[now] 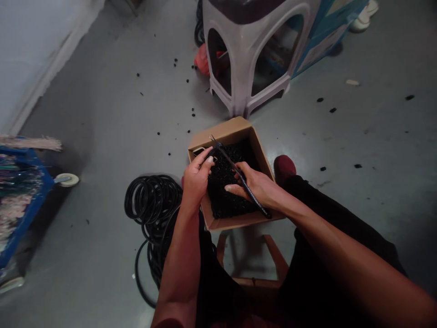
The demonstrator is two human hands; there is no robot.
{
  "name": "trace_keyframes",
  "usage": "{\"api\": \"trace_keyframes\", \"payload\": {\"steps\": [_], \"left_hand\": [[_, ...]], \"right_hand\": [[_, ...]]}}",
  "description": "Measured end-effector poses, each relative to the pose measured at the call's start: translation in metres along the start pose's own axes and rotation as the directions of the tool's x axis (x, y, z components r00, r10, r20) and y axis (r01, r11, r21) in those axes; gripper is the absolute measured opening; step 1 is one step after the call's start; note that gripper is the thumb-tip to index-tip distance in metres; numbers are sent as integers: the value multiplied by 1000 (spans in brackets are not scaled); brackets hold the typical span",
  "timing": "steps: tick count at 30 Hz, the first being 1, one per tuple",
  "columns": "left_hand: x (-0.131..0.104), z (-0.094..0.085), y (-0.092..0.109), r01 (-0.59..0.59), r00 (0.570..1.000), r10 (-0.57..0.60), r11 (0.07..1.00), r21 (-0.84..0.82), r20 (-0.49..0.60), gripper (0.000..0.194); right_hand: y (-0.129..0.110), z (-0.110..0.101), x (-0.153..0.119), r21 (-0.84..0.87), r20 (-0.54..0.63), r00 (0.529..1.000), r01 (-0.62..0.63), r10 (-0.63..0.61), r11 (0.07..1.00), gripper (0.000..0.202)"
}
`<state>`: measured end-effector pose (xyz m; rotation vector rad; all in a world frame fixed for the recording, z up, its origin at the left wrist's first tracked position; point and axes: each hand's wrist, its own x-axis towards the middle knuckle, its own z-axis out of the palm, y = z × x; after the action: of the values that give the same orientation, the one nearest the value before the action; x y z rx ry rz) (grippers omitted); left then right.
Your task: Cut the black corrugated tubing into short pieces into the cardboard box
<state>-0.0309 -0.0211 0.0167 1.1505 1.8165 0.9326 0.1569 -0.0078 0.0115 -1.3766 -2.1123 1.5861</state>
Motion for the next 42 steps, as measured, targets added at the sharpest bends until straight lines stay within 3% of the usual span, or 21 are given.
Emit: {"api": "trace_keyframes", "payload": {"steps": [11, 22, 28, 34, 42], "left_hand": [[2, 7, 1, -24, 999, 25, 999, -29, 34, 40], [0, 6, 5, -54, 995, 49, 997, 48, 92, 34], [-1, 5, 8, -2, 991, -6, 998, 65, 132, 37], [-3, 5, 9, 13, 991, -25, 996, 90, 131, 39], [-2, 6, 9, 42, 988, -48, 998, 47, 145, 38]], "right_hand": [[-1, -1, -1, 19, 5, 1000, -12, 12, 1000, 53], [2, 0, 1, 90, 24, 1000, -22, 20, 996, 55], [5, 3, 2, 36, -27, 1000, -7, 8, 999, 55], [2, 4, 2, -35, -95, 995, -22, 19, 999, 39], [-1, 3, 2, -73, -94, 995, -42, 35, 996, 27]]}}
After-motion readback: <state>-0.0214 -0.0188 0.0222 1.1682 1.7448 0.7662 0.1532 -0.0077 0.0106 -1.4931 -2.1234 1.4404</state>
